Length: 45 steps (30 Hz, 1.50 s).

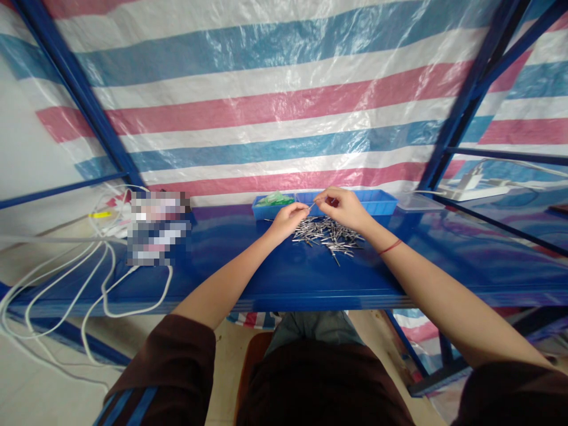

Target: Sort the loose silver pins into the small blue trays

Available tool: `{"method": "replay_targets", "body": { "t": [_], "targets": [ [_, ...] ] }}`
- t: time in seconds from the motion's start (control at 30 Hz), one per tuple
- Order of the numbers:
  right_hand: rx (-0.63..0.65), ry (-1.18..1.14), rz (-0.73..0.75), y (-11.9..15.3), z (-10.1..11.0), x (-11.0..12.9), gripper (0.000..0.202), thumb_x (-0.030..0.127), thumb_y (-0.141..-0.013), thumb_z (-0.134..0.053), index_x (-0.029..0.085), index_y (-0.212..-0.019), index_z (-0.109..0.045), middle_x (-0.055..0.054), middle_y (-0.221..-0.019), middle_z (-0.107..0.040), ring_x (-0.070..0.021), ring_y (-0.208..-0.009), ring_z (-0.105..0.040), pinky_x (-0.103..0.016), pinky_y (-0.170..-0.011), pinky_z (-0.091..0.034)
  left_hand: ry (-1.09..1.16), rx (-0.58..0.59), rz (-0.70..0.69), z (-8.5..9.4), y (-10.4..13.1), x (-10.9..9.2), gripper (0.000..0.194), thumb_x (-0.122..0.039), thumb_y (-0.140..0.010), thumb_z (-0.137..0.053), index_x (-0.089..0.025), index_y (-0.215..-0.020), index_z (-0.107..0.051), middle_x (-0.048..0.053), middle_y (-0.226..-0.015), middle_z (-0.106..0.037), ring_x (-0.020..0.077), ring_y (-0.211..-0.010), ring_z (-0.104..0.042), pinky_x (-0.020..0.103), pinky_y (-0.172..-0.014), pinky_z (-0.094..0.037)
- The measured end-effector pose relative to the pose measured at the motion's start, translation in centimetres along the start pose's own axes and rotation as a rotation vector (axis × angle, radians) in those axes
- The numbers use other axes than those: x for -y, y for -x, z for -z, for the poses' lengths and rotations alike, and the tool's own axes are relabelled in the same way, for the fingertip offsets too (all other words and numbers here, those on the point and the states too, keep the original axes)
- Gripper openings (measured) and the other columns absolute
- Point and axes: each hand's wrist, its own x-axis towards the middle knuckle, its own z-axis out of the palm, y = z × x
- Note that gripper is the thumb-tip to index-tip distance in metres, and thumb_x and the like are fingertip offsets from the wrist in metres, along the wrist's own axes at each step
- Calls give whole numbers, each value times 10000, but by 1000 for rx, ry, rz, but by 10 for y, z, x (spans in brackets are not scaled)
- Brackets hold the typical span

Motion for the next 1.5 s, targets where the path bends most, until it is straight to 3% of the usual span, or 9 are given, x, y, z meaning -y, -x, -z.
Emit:
{"method": "replay_targets", "body": {
  "t": [0.33, 0.67, 0.9, 1.07, 1.23, 1.4, 1.5],
  "targets": [
    [10, -63, 4, 2, -8, 7, 252, 353, -774, -517, 149, -801, -664, -55, -775, -629, -123, -635, -503, -279, -622, -390, 24, 118, -136, -5, -2, 14, 280, -376, -789, -558, -125, -899, -617, 49, -900, -656, 157, -840, -596, 317, -833, -438],
    [39, 29, 40, 2, -10, 5, 193, 335, -763, -549, 166, -768, -641, -46, -765, -605, -126, -642, -487, -287, -644, -382, -32, 142, -150, -4, -5, 22, 315, -387, -802, -551, -116, -945, -625, 56, -893, -660, 177, -839, -596, 326, -812, -442],
    [45, 17, 139, 2, -8, 8, 159, 260, -756, -520, 158, -751, -642, -37, -750, -609, -115, -633, -498, -268, -620, -380, -36, 53, -187, -2, -5, 20, 254, -354, -765, -596, -116, -852, -608, 46, -821, -642, 144, -748, -586, 271, -729, -446],
    [-9, 37, 127, 2, -4, 7, 174, 250, -747, -519, 155, -791, -658, -37, -756, -621, -112, -610, -493, -263, -605, -382, -40, -55, -175, 0, -3, 10, 217, -344, -763, -599, -135, -822, -601, 24, -758, -626, 116, -686, -569, 236, -676, -440],
    [-37, 110, 86, -3, -2, -6, 229, 299, -797, -495, 147, -784, -666, -56, -765, -644, -129, -620, -512, -272, -624, -391, -32, -130, -139, 2, -2, 4, 214, -334, -790, -575, -143, -880, -608, 26, -767, -622, 113, -670, -585, 236, -684, -450],
    [-224, 321, -86, -17, -8, -36, 326, 339, -856, -429, 134, -826, -680, -98, -793, -659, -177, -684, -555, -295, -672, -397, -48, -145, -56, 4, -4, 11, 263, -321, -829, -526, -149, -1016, -596, 31, -778, -630, 117, -672, -603, 243, -696, -461],
    [-151, 475, -176, -23, -12, -51, 336, 336, -861, -429, 124, -870, -690, -138, -877, -651, -215, -769, -582, -308, -702, -398, -129, -111, -69, 3, -4, 16, 251, -320, -825, -529, -159, -996, -617, 35, -807, -645, 125, -705, -600, 254, -721, -463]
  ]
}}
